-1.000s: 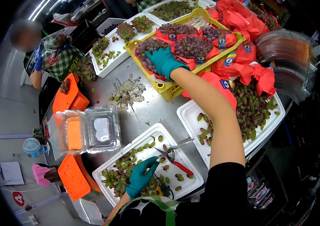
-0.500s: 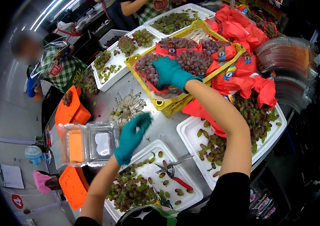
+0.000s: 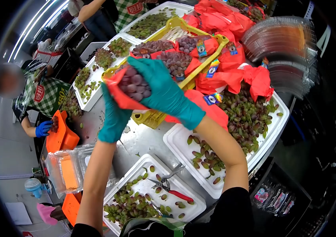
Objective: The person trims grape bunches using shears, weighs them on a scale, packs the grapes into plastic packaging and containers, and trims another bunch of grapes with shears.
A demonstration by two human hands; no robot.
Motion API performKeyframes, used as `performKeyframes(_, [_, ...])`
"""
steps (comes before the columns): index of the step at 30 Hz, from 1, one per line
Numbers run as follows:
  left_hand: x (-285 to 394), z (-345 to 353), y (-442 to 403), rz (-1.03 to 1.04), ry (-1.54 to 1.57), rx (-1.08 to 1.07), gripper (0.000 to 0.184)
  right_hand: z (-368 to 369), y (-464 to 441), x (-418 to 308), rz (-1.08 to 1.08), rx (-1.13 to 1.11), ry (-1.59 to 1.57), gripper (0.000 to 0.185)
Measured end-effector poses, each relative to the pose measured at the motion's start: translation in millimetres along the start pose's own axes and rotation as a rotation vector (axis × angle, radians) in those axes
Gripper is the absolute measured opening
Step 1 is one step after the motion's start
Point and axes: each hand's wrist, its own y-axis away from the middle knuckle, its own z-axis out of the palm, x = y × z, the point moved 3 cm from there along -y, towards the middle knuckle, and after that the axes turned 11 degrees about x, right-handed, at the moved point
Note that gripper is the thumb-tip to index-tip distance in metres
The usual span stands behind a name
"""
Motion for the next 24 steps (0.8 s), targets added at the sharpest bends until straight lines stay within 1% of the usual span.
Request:
performKeyframes(1, [12, 5, 17, 0.043, -0.094, -0.041, 0.067, -3, -4, -18, -0.010, 0.013, -0.020, 0.070])
performKeyframes(3, [28, -2, 49, 0.156, -0.248, 0.180, 0.066, -8, -18, -56, -0.087, 0.043, -0.040, 0.074])
performKeyframes(4, [40, 2, 66, 0.154, -0.213, 0.191, 0.064, -9, -20, -73, -0.124, 0.050, -0.055, 0.075])
performKeyframes(5, [50, 8, 83, 0.150, -0.177, 0.206, 0.063, -9, -18, -84, -0.087, 0.060, -0.109, 0.077])
performKeyframes(6, [58, 10, 103, 0.260, -0.142, 0.300, 0.058, -8, -14, -97, -0.042, 0.068, -0.170, 0.079])
performKeyframes(7, [62, 5, 119, 0.246, -0.200, 0.411, 0.057, -6, -8, -109, -0.001, 0.074, -0.237, 0.081])
performKeyframes(9, [71, -6, 151, 0.211, -0.318, 0.641, 0.055, 2, 19, -124, 0.316, 0.044, -0.445, 0.080])
performKeyframes(10, [71, -4, 165, 0.118, -0.340, 0.666, 0.049, 8, 39, -132, 0.495, 0.049, -0.551, 0.080])
performKeyframes(11, [70, -15, 181, 0.060, -0.479, 0.743, 0.042, 15, 59, -137, 0.667, 0.051, -0.651, 0.080])
performKeyframes(13, [65, -23, 214, 0.013, -0.671, 0.722, 0.036, 32, 109, -138, 0.840, 0.170, -0.694, 0.073])
performKeyframes(14, [54, -48, 229, -0.080, -0.786, 0.747, 0.034, 43, 140, -136, 1.084, 0.139, -0.880, 0.068])
performKeyframes(15, [42, -62, 243, -0.127, -0.722, 0.748, 0.033, 51, 167, -141, 1.329, 0.100, -1.062, 0.063])
performKeyframes(17, [36, -64, 270, -0.103, -0.634, 0.760, 0.031, 56, 196, -171, 1.681, 0.084, -1.561, 0.055])
performKeyframes(19, [26, -73, 299, -0.131, -0.648, 0.836, 0.027, 61, 229, -197, 1.859, 0.181, -1.761, 0.049])
performKeyframes(20, [22, -77, 311, -0.147, -0.663, 0.870, 0.027, 71, 275, -196, 1.963, 0.453, -2.019, 0.047])
performKeyframes(21, [20, -80, 320, -0.161, -0.678, 0.903, 0.026, 65, 258, -213, 2.067, 0.368, -1.694, 0.045])
performKeyframes(23, [18, -79, 339, -0.223, -0.656, 0.978, 0.028, 73, 290, -214, 2.120, 0.260, -1.630, 0.044])
performKeyframes(24, [22, -75, 349, -0.263, -0.653, 0.998, 0.029, 73, 298, -220, 2.181, 0.281, -1.642, 0.043])
